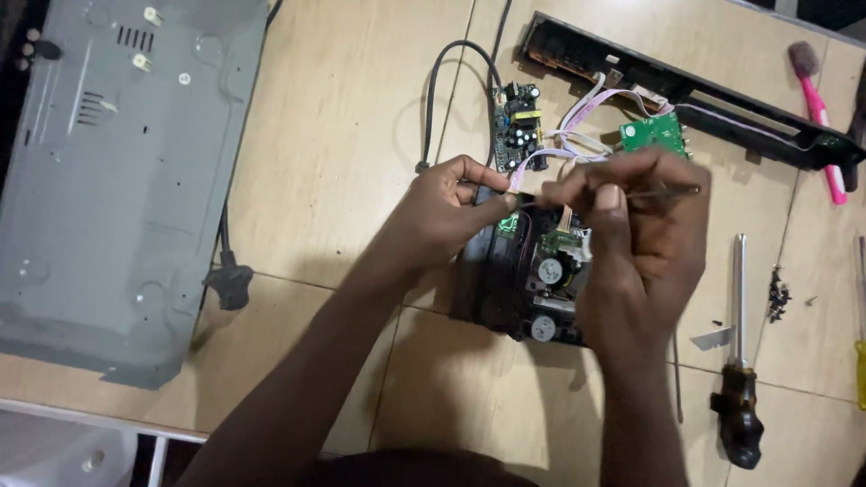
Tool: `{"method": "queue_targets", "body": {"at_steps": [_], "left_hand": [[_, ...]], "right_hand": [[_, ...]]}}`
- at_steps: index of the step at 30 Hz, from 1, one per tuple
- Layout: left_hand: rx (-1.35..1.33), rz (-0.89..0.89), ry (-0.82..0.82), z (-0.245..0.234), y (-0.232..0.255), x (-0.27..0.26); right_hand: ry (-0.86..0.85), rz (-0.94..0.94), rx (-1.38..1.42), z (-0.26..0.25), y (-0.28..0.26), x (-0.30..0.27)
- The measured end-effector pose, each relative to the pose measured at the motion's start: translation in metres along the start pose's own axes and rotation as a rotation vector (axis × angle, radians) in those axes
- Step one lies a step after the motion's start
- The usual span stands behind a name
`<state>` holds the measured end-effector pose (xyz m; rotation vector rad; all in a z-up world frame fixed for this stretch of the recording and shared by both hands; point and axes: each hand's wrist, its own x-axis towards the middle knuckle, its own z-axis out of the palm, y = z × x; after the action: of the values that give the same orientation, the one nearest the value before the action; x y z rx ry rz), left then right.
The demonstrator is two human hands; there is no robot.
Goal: Repairing the internal components of an electronic appliance by manipulating cables and using a screwdriver
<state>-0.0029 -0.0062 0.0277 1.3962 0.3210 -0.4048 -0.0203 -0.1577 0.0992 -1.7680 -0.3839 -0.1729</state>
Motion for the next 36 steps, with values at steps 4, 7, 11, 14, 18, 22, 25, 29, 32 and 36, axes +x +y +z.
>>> {"method": "queue_targets", "body": {"at_steps": [4,7,11,14,18,22,25,29,32,36], "left_hand": [[-0.026,0.023,-0.016,-0.001,-0.004,0.003],[-0.053,0.054,-0.028,-0.001,-0.014,0.009],[-0.032,-0.032,0.0,-0.001,0.002,0.0],[-0.088,-0.022,-0.011,0.0,-0.002,0.0],[-0.136,-0.001,-0.034,-0.002,-0.005,0.005],[-0.184,-0.04,-0.032,0.0,0.002,0.0],[-0.056,-0.062,-0.012,-0.001,0.012,-0.006],[-0.071,0.017,-0.023,-0.001,0.001,-0.001],[-0.083,-0.037,-0.024,-0.003,0.005,-0.002],[0.0,0.0,-0.033,-0.002,-0.009,0.009]], "right_hand": [[0.283,0.001,0.38,0.02,0.018,-0.003],[0.365,0.077,0.518,0.023,0.025,-0.002],[0.317,0.16,0.602,0.026,0.007,0.011],[0.377,0.177,0.462,0.031,0.0,0.022],[0.281,0.247,0.582,0.029,0.008,0.024],[0.254,0.217,0.325,0.023,0.007,0.016],[0.266,-0.096,-0.094,0.015,0.013,0.009],[0.293,-0.159,-0.556,0.0,-0.011,0.004],[0.198,-0.245,-0.687,-0.013,-0.023,0.005],[-0.03,-0.142,-0.643,-0.022,-0.048,0.014]]}}
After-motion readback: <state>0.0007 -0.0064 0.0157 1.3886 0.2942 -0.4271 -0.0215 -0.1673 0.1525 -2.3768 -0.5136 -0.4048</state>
